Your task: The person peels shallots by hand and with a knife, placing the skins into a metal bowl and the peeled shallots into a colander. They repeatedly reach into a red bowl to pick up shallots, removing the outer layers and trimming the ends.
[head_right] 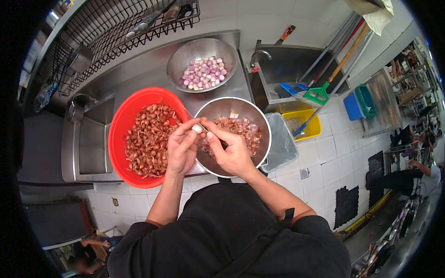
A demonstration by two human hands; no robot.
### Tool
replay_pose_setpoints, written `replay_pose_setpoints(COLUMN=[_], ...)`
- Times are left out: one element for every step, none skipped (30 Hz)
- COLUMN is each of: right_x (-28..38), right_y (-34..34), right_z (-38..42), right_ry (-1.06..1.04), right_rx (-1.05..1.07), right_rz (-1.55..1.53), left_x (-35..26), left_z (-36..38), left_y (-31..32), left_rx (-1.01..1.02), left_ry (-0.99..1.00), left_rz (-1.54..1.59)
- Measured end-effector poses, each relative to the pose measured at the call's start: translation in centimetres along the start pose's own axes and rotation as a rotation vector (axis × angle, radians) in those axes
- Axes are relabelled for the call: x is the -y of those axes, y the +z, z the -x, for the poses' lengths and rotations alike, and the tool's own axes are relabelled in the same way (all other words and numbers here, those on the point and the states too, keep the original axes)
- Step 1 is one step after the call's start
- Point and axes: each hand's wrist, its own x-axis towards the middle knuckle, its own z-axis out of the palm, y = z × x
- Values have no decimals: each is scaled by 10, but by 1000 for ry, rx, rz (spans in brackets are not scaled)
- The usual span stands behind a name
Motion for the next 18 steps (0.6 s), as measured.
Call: replay_pose_setpoints(right_x=[-2, -2, -3, -3, -3, -3, -3, -4, -9, -16, -26, -41, -60, -76, -88, -86, -81, -78], right_y=[1, 1, -1, -3, -4, -7, -9, -13, -16, -19, -25, -31, -38, -42, -41, -38, -34, -29], right_z=[1, 1, 1, 0, -1, -2, -2, -1, 0, 1, 2, 5, 8, 11, 17, 20, 23, 26], right_ry=[4, 4, -21, -46, -47, -56, -64, -42, -56, -72, -6, -9, 167, 342, 309, 308, 370, 435], right_rx=[-11, -11, -28, -45, -45, -119, -193, -226, -267, -307, -279, -275, -157, -35, -63, -51, -80, -107], right_rz=[-7, -7, 58, 124, 124, 131, 137, 125, 114, 102, 172, 166, 232, 299, 362, 358, 271, 182], left_x=[3, 6, 7, 8, 9, 4, -3, -9, -9, -9, -10, -14, -17, -20, -21, -25, -29, -31], left_z=[-1, -1, -2, -4, -6, -7, -8, -9, -11, -15, -20, -29, -43, -61, -82, -107, -140, -168], left_y=[3, 4, -1, -8, -12, -7, 1, 5, 0, -7, -13, -12, -9, -6, -5, -8, -21, -39], left_rx=[-31, -61, -61, -45, -27, -26, -82, -141, -143, -138, -132, -135, -179, -223, -203, -186, -154, -116], left_ry=[36, 71, 70, 56, 42, 43, -30, -102, -101, -121, -139, -135, 13, 161, 278, 394, 526, 652], left_rz=[-69, -139, -139, -114, -90, -90, -50, -11, -16, -39, -63, -68, -271, -473, -572, -671, -911, -1156])
